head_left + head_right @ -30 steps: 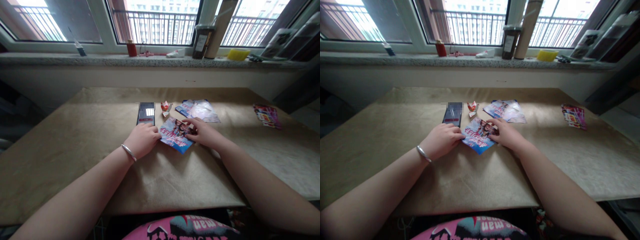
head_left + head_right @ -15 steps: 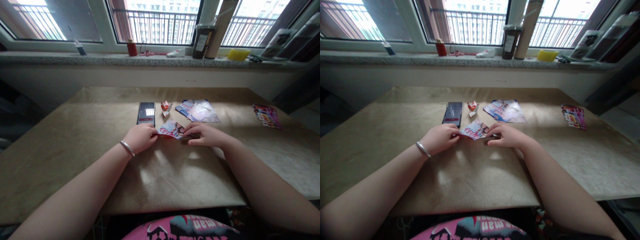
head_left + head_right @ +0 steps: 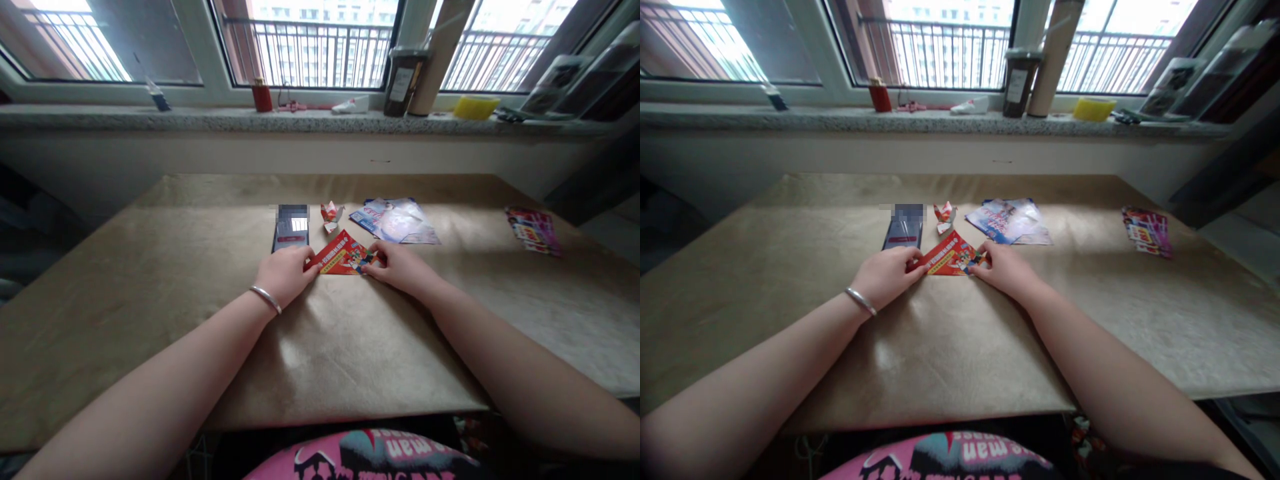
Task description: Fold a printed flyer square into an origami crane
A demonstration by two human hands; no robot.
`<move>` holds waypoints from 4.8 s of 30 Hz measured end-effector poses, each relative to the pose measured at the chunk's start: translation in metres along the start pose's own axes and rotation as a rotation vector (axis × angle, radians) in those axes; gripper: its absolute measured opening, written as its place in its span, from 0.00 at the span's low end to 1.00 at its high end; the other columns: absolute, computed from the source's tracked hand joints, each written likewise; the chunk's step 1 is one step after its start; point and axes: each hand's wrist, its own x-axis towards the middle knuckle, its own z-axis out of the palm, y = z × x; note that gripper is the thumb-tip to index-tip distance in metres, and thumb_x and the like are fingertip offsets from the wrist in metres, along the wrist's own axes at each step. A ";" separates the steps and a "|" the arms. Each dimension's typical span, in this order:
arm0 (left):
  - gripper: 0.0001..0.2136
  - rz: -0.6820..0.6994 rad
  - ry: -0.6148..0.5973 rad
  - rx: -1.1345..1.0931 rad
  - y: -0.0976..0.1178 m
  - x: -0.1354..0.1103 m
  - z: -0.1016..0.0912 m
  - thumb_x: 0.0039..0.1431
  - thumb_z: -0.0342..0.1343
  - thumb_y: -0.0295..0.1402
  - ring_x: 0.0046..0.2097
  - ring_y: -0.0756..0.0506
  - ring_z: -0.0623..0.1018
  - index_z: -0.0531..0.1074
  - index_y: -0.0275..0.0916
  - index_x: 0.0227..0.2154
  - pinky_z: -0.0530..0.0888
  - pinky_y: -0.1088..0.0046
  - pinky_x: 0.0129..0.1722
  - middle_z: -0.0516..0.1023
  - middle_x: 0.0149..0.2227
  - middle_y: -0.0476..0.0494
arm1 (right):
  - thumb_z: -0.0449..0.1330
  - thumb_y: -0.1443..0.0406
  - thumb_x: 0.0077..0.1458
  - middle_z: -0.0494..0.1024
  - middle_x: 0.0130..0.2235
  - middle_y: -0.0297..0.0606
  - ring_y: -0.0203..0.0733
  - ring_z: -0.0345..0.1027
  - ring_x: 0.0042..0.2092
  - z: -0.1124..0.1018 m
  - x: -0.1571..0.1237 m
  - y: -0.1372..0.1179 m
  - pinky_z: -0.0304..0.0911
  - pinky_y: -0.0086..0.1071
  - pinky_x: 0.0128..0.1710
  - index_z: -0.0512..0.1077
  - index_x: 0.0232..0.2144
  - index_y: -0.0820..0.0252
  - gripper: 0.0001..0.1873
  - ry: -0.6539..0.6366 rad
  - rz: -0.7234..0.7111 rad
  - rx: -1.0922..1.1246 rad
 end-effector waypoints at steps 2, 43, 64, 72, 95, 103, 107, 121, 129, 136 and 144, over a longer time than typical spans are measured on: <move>0.11 0.013 -0.009 -0.005 -0.001 0.000 0.000 0.58 0.51 0.42 0.36 0.46 0.74 0.72 0.43 0.38 0.65 0.74 0.30 0.75 0.37 0.47 | 0.61 0.54 0.47 0.73 0.29 0.36 0.37 0.63 0.28 -0.001 0.000 0.002 0.53 0.29 0.25 0.70 0.40 0.58 0.20 -0.013 0.017 0.030; 0.10 0.163 -0.021 -0.033 -0.012 -0.006 -0.021 0.55 0.52 0.31 0.47 0.43 0.71 0.76 0.42 0.36 0.69 0.64 0.50 0.71 0.44 0.42 | 0.55 0.73 0.45 0.68 0.30 0.33 0.34 0.60 0.30 -0.013 -0.008 0.000 0.55 0.27 0.29 0.64 0.24 0.58 0.06 -0.125 -0.415 0.082; 0.14 0.335 0.181 -0.052 -0.012 -0.016 -0.009 0.49 0.55 0.24 0.53 0.41 0.67 0.72 0.41 0.40 0.64 0.59 0.54 0.70 0.51 0.43 | 0.53 0.71 0.54 0.73 0.36 0.37 0.38 0.66 0.37 -0.009 -0.013 -0.015 0.58 0.30 0.36 0.73 0.30 0.56 0.09 0.024 -0.564 -0.154; 0.09 0.573 0.147 -0.054 0.003 -0.019 -0.008 0.58 0.51 0.28 0.48 0.43 0.69 0.75 0.42 0.37 0.64 0.63 0.52 0.76 0.44 0.46 | 0.53 0.70 0.55 0.75 0.41 0.38 0.40 0.67 0.42 -0.008 -0.012 -0.012 0.61 0.32 0.41 0.74 0.33 0.55 0.11 -0.012 -0.659 -0.186; 0.13 0.656 -0.026 -0.127 -0.011 -0.014 -0.005 0.54 0.52 0.25 0.47 0.45 0.72 0.74 0.41 0.42 0.69 0.65 0.49 0.75 0.46 0.46 | 0.56 0.69 0.52 0.77 0.37 0.39 0.41 0.70 0.39 -0.015 -0.012 -0.012 0.64 0.34 0.41 0.76 0.34 0.57 0.09 -0.132 -0.613 -0.090; 0.11 0.605 -0.062 -0.155 -0.011 -0.015 -0.006 0.57 0.53 0.29 0.46 0.45 0.73 0.74 0.41 0.42 0.70 0.66 0.49 0.77 0.44 0.46 | 0.58 0.69 0.50 0.76 0.41 0.41 0.40 0.69 0.43 -0.009 -0.008 -0.004 0.64 0.34 0.45 0.76 0.33 0.57 0.08 -0.088 -0.584 -0.009; 0.09 0.605 -0.068 -0.164 -0.011 -0.016 -0.006 0.57 0.54 0.32 0.46 0.45 0.73 0.75 0.41 0.40 0.70 0.66 0.49 0.77 0.44 0.46 | 0.59 0.68 0.49 0.76 0.42 0.41 0.41 0.68 0.44 -0.009 -0.007 -0.004 0.64 0.35 0.47 0.75 0.32 0.58 0.07 -0.090 -0.599 0.002; 0.11 0.606 -0.065 -0.150 -0.005 -0.018 -0.011 0.59 0.51 0.40 0.43 0.45 0.74 0.75 0.38 0.33 0.71 0.68 0.44 0.77 0.42 0.44 | 0.56 0.69 0.53 0.77 0.38 0.39 0.39 0.69 0.42 -0.005 -0.007 -0.009 0.65 0.34 0.44 0.75 0.31 0.58 0.07 -0.122 -0.674 0.058; 0.15 0.516 -0.042 -0.165 0.002 -0.022 -0.009 0.64 0.43 0.35 0.37 0.47 0.75 0.74 0.37 0.32 0.71 0.71 0.38 0.77 0.35 0.44 | 0.56 0.68 0.54 0.77 0.36 0.39 0.40 0.69 0.41 -0.002 -0.006 -0.010 0.64 0.33 0.42 0.74 0.31 0.59 0.07 -0.097 -0.662 0.035; 0.12 0.377 0.000 -0.249 -0.002 -0.017 -0.001 0.61 0.47 0.32 0.36 0.47 0.75 0.75 0.35 0.30 0.71 0.71 0.39 0.77 0.32 0.44 | 0.56 0.67 0.54 0.78 0.35 0.38 0.39 0.69 0.39 0.000 -0.008 -0.012 0.63 0.32 0.40 0.75 0.32 0.58 0.07 -0.095 -0.627 0.046; 0.09 0.345 0.076 -0.232 -0.006 -0.011 0.009 0.58 0.50 0.30 0.41 0.46 0.73 0.73 0.34 0.29 0.71 0.68 0.46 0.74 0.38 0.41 | 0.58 0.67 0.51 0.77 0.32 0.35 0.35 0.68 0.32 0.004 -0.011 -0.015 0.60 0.27 0.31 0.74 0.35 0.56 0.08 -0.034 -0.423 0.081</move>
